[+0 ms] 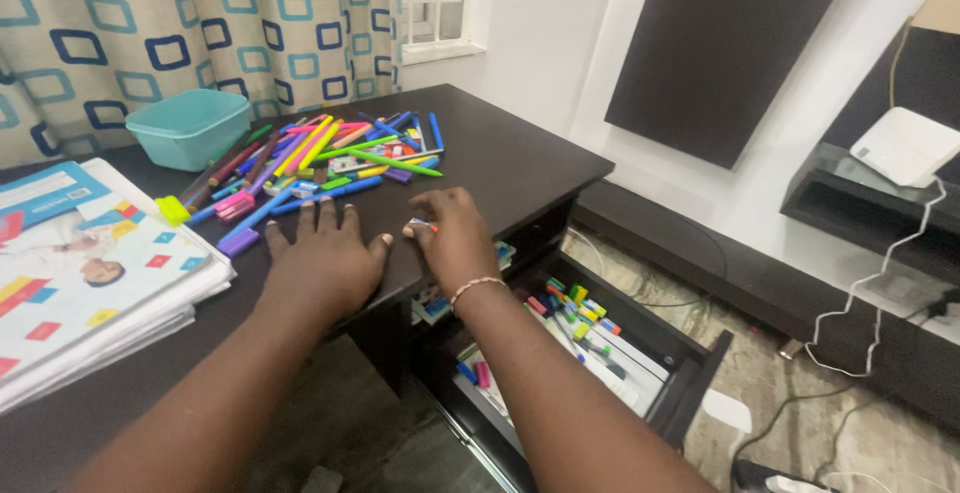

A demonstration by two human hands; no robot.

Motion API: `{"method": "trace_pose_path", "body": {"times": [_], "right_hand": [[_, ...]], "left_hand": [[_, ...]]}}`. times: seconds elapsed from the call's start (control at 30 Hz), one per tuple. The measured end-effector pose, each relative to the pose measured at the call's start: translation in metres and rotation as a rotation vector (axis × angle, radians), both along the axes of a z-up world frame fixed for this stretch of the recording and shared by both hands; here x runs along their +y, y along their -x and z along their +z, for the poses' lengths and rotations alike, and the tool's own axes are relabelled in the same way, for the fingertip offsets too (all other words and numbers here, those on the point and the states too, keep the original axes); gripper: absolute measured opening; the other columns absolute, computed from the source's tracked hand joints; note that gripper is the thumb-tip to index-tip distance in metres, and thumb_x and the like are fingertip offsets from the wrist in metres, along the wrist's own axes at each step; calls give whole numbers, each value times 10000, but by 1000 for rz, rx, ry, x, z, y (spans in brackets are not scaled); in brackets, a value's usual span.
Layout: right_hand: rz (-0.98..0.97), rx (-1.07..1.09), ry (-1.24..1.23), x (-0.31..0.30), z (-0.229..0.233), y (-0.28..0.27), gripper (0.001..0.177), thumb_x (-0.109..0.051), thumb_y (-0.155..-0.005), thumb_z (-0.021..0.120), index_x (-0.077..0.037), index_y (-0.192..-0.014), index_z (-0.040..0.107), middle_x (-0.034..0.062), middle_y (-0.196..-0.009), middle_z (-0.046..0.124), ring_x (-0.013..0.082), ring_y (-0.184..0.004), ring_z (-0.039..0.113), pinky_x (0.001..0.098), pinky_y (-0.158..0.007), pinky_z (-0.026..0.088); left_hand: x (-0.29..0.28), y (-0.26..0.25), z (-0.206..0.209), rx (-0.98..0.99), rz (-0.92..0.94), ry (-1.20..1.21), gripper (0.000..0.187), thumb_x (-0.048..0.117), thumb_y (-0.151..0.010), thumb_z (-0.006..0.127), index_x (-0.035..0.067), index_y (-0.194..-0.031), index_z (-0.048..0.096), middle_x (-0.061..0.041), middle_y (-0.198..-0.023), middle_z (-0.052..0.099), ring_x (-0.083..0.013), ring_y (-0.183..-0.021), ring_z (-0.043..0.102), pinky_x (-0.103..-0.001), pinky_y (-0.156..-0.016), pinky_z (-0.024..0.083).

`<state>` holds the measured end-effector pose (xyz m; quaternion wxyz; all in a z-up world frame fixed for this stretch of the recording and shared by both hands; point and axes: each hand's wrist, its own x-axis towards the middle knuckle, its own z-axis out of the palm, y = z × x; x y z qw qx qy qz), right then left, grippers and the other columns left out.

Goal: The person repeatedly picks up colorful markers and pens from an open drawer and places them onto the desk surface. The person handles the items one by one or in small groups, moving them from the drawer to the desk.

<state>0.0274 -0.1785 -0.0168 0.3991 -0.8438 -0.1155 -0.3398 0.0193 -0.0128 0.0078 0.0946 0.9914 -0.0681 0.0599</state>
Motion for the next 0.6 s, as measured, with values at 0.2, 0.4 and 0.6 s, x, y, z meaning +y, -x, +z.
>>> {"method": "trace_pose_path", "body": {"times": [0.2, 0.4, 0.6], "right_hand": [[-131, 111, 99, 16, 16, -27, 165, -183, -772, 829, -130, -924, 793, 78, -982, 774, 296, -965, 718, 418, -881, 544], [-153, 244, -7, 22, 28, -52, 159, -185, -771, 825, -166, -929, 816, 77, -957, 788, 273, -912, 754, 401, -865, 567], [-139, 173, 13, 23, 24, -88, 154, -83, -811, 753, -138, -945, 804, 115, -981, 778, 309, -942, 747, 417, -855, 576]], "left_hand": [[-1, -15, -7, -163, -112, 93, 624, 441, -981, 429, 44, -1461, 464, -198, -1583, 354, -341, -1505, 264, -648, -1186, 169], [-7, -55, -14, -493, -206, 49, 502, 376, -945, 507, 3, -1253, 642, -282, -1505, 413, -400, -1463, 284, -602, -1147, 201], [-15, -87, -18, -542, -243, 98, 433, 293, -933, 538, 15, -1239, 665, -242, -1464, 509, -378, -1468, 353, -560, -1190, 240]]}}
